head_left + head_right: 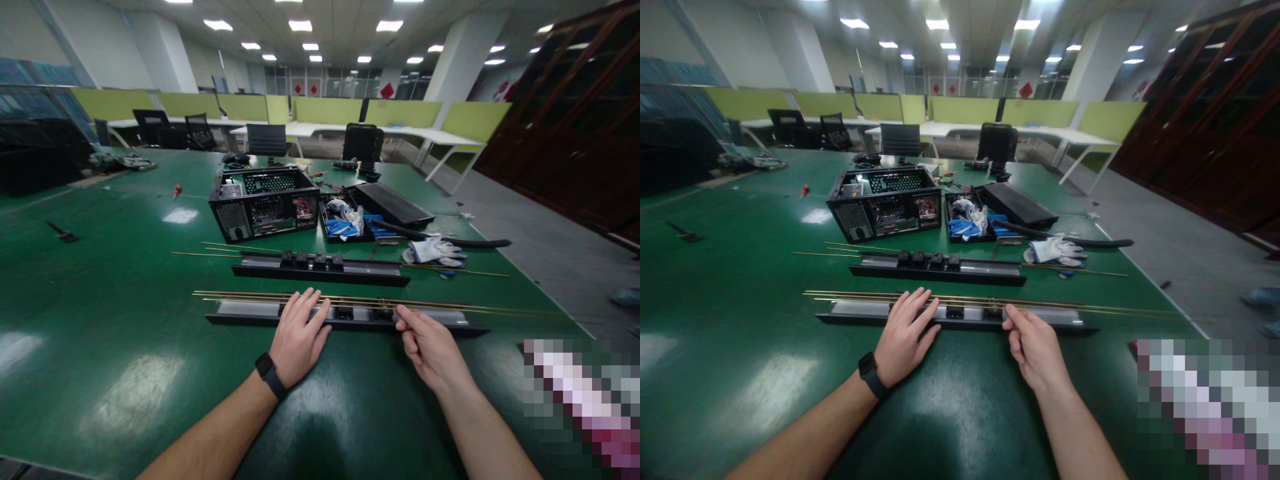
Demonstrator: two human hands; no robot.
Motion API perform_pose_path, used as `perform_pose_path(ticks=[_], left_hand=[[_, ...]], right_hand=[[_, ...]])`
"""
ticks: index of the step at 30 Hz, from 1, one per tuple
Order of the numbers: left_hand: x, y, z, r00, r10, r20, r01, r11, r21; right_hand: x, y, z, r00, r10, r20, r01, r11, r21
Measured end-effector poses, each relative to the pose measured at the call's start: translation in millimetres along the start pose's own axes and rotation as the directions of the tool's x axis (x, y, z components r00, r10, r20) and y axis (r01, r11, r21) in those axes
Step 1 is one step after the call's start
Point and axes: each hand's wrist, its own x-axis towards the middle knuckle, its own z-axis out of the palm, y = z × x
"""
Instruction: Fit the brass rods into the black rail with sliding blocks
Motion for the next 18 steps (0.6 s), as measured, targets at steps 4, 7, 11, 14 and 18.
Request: perform_pose_path(ticks=[4, 7, 11, 14, 18], left_hand=[[0.0, 0.1, 0.0, 1.0, -0.007, -0.003, 0.007, 1.0, -0.007], [0.2, 0.7, -0.8, 1.0, -0.008, 0.002, 0.008, 1.0, -0.01], [-0.1, 0.4, -0.7, 1.0, -0.009, 0.009, 0.009, 1.0, -0.005], [-0.7, -0.4, 0.5, 1.0, -0.012, 0.012, 0.012, 1.0, -0.003], [-0.9, -0.3, 0.9, 1.0, -0.012, 0.013, 0.012, 1.0, -0.003]], right_hand=[[0.4, 0.0, -0.8, 1.0, -0.008, -0.014, 0.009, 1.0, 0.015], [0.7, -0.4, -2.1, 1.0, -0.013, -0.022, 0.013, 0.999, 0.029], [0.0, -1.6, -3.0, 1.0, 0.003, -0.025, -0.002, 0.999, 0.035], [-0.6, -2.6, -2.6, 0.999, -0.008, -0.033, 0.009, 0.999, 0.044], [-0.5, -1.6, -1.4, 0.999, -0.01, -0.034, 0.011, 1.0, 0.022]])
